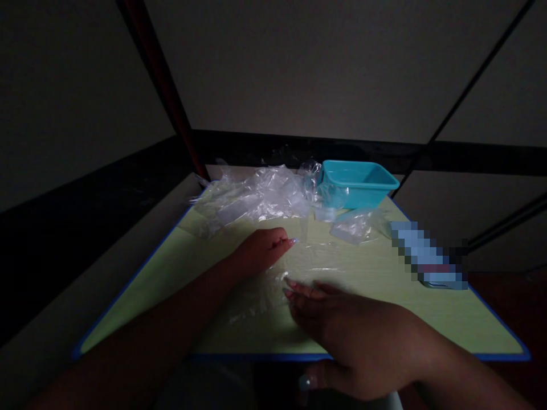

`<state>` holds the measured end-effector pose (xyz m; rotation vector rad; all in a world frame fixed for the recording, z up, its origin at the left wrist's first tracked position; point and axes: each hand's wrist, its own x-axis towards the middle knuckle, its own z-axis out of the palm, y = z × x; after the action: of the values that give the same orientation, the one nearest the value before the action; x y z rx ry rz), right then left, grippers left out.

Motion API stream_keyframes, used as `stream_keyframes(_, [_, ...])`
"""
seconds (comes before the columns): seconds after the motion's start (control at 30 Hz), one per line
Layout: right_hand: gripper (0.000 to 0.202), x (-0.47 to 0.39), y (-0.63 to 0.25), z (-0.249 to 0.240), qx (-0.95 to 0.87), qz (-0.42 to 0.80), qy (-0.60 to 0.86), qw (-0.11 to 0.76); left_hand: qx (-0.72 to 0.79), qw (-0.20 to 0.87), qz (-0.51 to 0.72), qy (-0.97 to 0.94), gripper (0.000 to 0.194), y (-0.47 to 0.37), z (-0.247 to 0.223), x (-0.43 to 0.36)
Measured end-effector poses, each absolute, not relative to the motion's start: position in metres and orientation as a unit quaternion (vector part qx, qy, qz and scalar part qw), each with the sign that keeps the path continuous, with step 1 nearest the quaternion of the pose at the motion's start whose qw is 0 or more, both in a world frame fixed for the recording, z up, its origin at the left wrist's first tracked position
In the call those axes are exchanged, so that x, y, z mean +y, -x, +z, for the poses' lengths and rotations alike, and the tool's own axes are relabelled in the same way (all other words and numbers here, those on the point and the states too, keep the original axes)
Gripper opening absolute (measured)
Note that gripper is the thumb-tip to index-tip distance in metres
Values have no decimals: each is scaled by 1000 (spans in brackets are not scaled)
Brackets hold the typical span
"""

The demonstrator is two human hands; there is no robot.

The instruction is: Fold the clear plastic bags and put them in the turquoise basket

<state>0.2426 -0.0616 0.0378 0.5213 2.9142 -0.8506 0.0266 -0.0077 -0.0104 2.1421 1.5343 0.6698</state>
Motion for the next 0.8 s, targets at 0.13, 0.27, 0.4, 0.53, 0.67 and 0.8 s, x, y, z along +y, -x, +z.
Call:
stream_keyframes(0.13, [67, -61, -242, 36, 946, -275, -166, 37, 556, 215, 234, -768, 33, -27, -11, -8])
stream_keyframes(0.27, [67, -61, -240, 34, 942, -279, -185, 22, 555, 221, 246, -763, 31, -26, -11, -8])
stream_keyframes(0.4, [68, -61, -240, 31, 942, -280, -187, 7, 561, 233, 253, -754, 25, -26, -10, -7])
stream_keyframes(0.53, [65, -59, -241, 34, 945, -277, -177, -8, 562, 223, 282, -745, 21, -25, -6, -8])
stream_keyframes(0.67, [53, -53, -240, 41, 946, -283, -157, -19, 522, 292, 284, -749, 25, -23, 1, -13])
stream_keyframes(0.8, [39, -45, -239, 47, 945, -301, -129, -11, 439, 357, 198, -800, 33, -20, 10, -17])
